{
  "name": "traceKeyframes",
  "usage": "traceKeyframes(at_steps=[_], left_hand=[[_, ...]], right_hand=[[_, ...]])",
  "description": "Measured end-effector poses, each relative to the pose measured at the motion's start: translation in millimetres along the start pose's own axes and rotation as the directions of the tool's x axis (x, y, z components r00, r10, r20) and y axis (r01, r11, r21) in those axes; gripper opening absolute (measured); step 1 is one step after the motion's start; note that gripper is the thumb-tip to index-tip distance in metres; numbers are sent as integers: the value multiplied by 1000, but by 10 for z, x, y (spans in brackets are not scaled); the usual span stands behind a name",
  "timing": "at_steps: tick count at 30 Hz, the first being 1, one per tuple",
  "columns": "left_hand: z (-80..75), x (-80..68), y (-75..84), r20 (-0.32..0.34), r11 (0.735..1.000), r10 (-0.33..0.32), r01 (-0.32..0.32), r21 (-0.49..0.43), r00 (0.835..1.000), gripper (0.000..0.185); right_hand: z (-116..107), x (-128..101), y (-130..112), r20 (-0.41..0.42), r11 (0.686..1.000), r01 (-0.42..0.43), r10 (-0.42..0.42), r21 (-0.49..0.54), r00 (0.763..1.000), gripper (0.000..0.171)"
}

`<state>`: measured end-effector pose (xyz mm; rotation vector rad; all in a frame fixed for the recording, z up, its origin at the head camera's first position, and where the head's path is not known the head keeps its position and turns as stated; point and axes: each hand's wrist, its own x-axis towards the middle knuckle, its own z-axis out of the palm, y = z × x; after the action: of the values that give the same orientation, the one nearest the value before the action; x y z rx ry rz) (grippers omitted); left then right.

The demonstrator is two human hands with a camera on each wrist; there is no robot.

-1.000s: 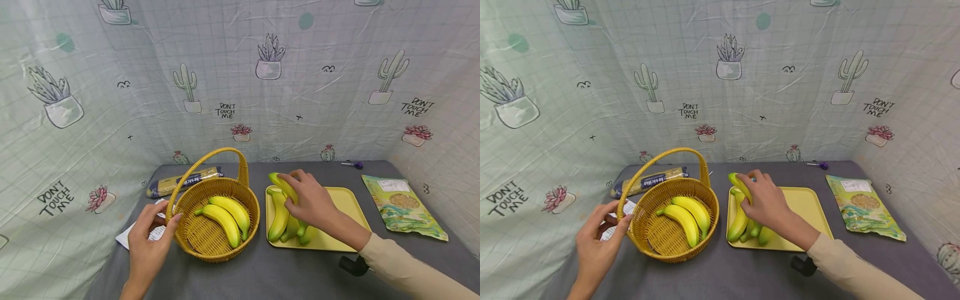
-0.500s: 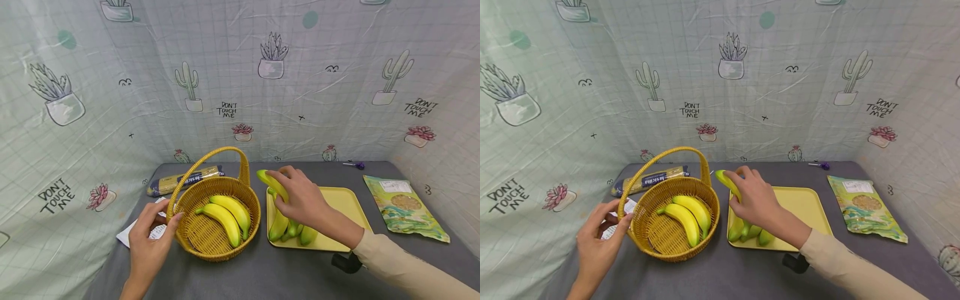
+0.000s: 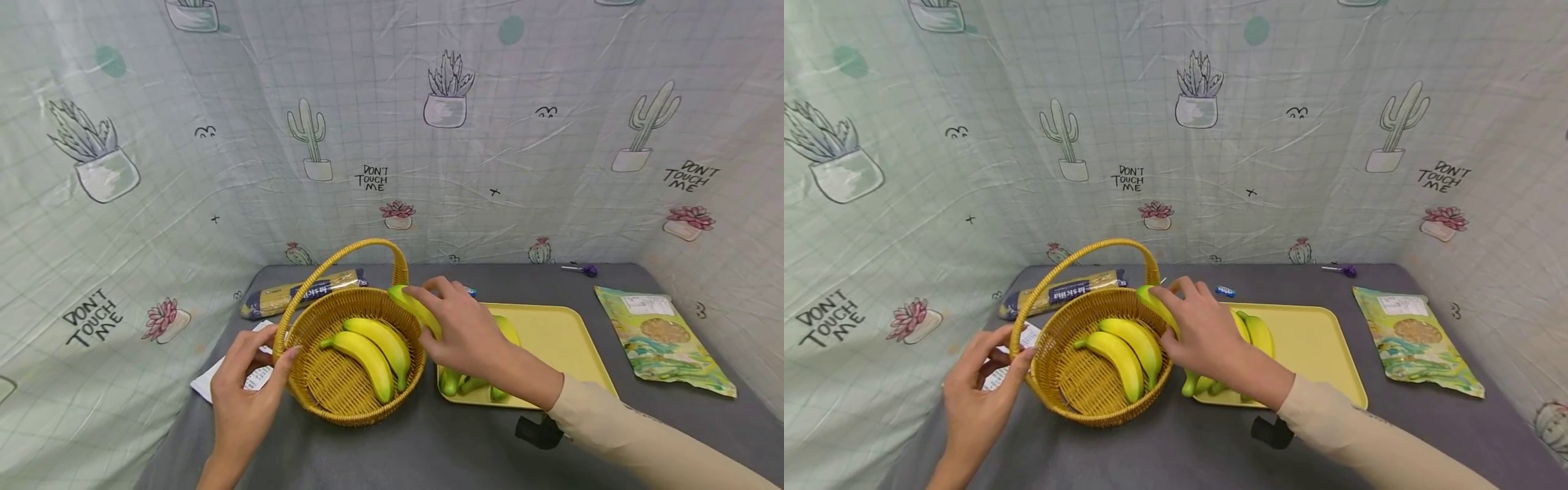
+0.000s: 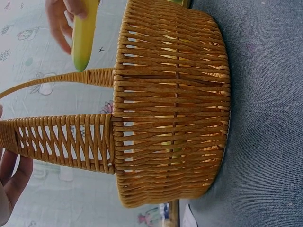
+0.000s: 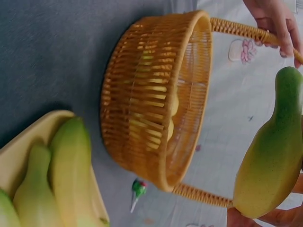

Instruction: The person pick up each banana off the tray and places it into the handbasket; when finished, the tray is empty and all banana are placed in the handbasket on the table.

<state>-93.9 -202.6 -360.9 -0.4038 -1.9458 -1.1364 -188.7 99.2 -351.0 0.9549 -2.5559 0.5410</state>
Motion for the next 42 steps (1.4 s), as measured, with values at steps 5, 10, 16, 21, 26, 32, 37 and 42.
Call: traceKeyframes(at_steps=[5,10,16,21,26,32,37,42], left_hand=[[-9,3,9,7,1000,-12,12,3,1000,43],[-13,-1,14,11,1000,-13,13,9,1000,44],[-13,-4,22,14,1000,-12,12,3,1000,44],[-11,6,27,27,999,-49,48,24,998,42],[-9,1,22,19,999,-45,45,29,999,42],[-8,4,22,7,1000,-24,24,5,1000,43],[-17,4,34,26,998,-58,57,20,998,42],[-22,1,33,28,998,-59,58,25,998,42]], right_hand=[[77,74,-118,18,1000,28,-28,9,999,61],[171,152,-212,28,998,59,-59,9,998,60],[302,223,-294,81,997,71,-73,26,994,61],[432,286,-343,117,997,69,-73,37,990,61],[554,374,-428,146,996,90,-92,18,985,60],[681,490,-536,205,995,99,-94,-13,974,62],[810,557,-596,245,995,102,-94,-20,965,64],[926,587,-657,283,994,102,-89,-31,955,67]])
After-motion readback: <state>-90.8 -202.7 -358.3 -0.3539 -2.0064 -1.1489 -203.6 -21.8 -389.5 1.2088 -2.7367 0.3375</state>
